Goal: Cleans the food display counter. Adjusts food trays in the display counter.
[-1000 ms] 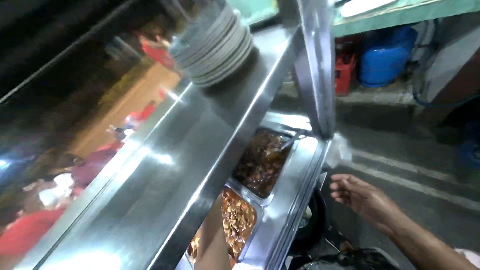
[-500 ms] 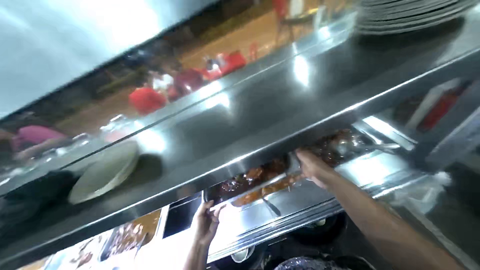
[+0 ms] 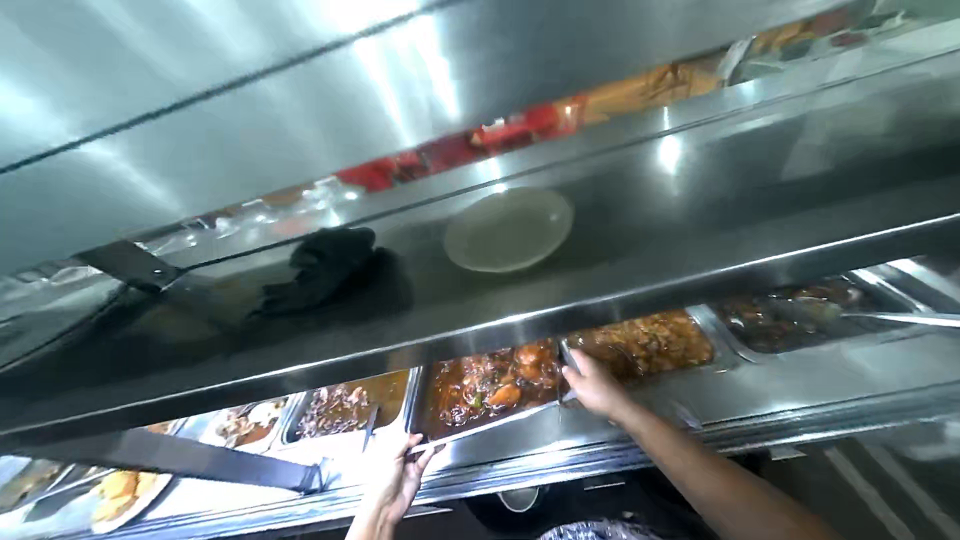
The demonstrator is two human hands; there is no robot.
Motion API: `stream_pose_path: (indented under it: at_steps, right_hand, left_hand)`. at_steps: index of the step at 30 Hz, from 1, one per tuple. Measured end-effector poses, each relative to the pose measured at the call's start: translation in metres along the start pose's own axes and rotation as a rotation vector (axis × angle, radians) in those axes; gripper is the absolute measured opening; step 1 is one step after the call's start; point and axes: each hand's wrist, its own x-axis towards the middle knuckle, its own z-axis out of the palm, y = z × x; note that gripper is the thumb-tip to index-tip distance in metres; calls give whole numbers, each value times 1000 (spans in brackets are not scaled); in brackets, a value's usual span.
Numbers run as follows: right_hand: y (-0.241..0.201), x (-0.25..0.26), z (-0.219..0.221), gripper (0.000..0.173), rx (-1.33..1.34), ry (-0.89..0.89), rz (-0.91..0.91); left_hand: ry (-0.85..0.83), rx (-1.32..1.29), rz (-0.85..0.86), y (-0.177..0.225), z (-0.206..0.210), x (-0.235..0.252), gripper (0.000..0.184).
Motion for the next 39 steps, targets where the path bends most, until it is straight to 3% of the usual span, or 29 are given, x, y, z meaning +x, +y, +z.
stream_pose_path:
  at_steps: [8, 19, 22, 26, 28, 33, 36, 39]
  right_hand:
    - [-16, 20, 48, 34, -385, 78, 79]
    - [-13, 43, 70, 43, -661, 128, 203]
    - [-22, 43, 74, 41, -747, 113, 239]
    - [-21, 45, 83, 36, -852, 46, 221]
    - [-22, 42, 88, 33, -865, 17, 226]
    - [-31, 33, 95, 38, -806, 27, 223]
    - [-43, 13, 87, 42, -777, 6, 128]
    - [-43, -16, 58, 38, -690, 12, -62]
  left_hand:
    - [-89, 43, -16, 15, -35, 69, 8]
    - [-172, 124, -66, -11, -44, 110, 18]
    - [-169, 484, -11, 1, -48, 108, 22]
    - [-92, 1570, 99, 30, -43, 107, 50]
    - [-103, 1803, 104, 38, -34, 104, 55]
    - [-54, 2018, 151, 49, -25, 91, 41]
    - [-36, 1915, 211, 51, -15, 71, 36]
    - [-221, 1680, 397, 43, -4, 61, 26]
